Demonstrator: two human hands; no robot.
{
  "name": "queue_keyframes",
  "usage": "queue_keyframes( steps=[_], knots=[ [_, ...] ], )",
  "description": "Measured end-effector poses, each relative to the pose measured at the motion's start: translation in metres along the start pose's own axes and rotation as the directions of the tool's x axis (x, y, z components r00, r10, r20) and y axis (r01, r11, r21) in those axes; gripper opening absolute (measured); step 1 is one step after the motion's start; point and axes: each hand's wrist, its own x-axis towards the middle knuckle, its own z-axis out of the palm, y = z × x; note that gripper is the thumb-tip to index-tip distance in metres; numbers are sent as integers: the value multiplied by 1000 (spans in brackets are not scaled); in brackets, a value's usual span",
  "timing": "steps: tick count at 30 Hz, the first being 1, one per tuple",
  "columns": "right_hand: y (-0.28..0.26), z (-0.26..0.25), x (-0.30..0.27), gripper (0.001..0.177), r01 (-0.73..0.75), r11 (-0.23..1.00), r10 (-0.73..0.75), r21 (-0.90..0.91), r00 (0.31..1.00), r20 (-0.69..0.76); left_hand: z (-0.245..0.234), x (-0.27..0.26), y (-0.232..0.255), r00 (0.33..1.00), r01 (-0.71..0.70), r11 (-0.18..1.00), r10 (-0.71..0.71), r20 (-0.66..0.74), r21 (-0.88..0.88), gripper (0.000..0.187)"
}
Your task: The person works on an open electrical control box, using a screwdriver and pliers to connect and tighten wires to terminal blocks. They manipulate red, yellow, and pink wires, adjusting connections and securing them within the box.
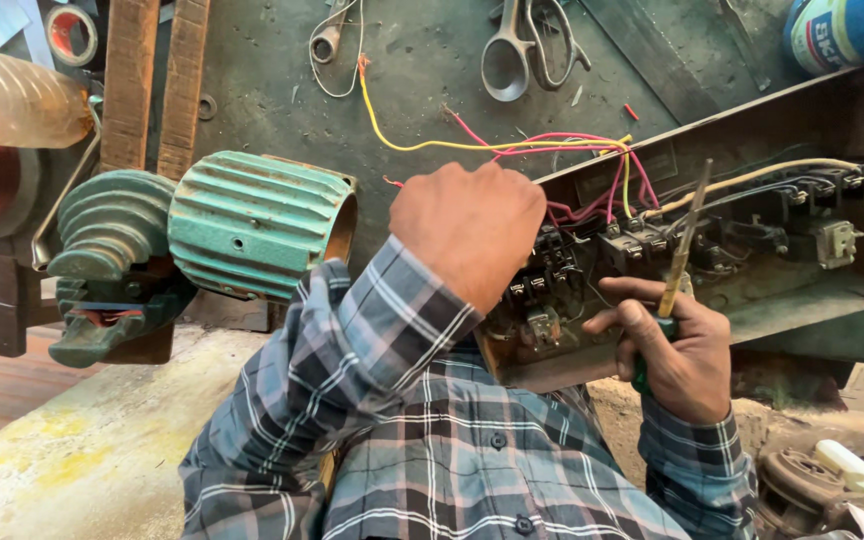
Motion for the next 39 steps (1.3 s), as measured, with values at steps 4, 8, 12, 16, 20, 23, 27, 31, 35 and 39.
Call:
queue_keyframes(
  steps=[4, 8, 12, 16, 20, 23, 27, 31, 35, 39],
  knots=[
    [0, 1, 0, 32, -7, 1000, 7, 14, 999, 51, -1, 19, 8, 989, -5, 1000, 1, 147, 29, 11],
    [1, 0, 0, 32, -18, 1000, 17, 17, 998, 55, 2, 42, 15, 959, 31, 997, -48, 278, 67, 16],
    [4, -4, 0, 32, -30, 999, 29, 25, 998, 52, 9, 59, 18, 956, 87, 992, -108, 272, 87, 17],
    [6, -5, -1, 32, -41, 999, 40, 21, 998, 43, 14, 63, 20, 945, 80, 991, -110, 308, 108, 17],
    [6, -6, -2, 32, -36, 999, 35, 19, 998, 52, 17, 61, 22, 952, 67, 991, -97, 290, 112, 17],
    [6, -4, -3, 32, -34, 999, 32, 38, 998, 54, 21, 63, 25, 946, 110, 985, -144, 292, 132, 17],
    [6, -4, -5, 32, -20, 999, 19, 29, 998, 59, 27, 69, 23, 943, 145, 979, -181, 280, 146, 18],
    [8, -4, -7, 32, -20, 999, 18, 33, 999, 50, 34, 73, 20, 943, 105, 983, -148, 300, 152, 19],
    [9, -3, -8, 31, -20, 999, 18, 36, 999, 38, 38, 76, 23, 952, 55, 989, -94, 291, 138, 19],
    [8, -3, -9, 31, -14, 999, 13, 39, 999, 36, 37, 79, 27, 963, -46, 989, 6, 270, 143, 18]
  ],
)
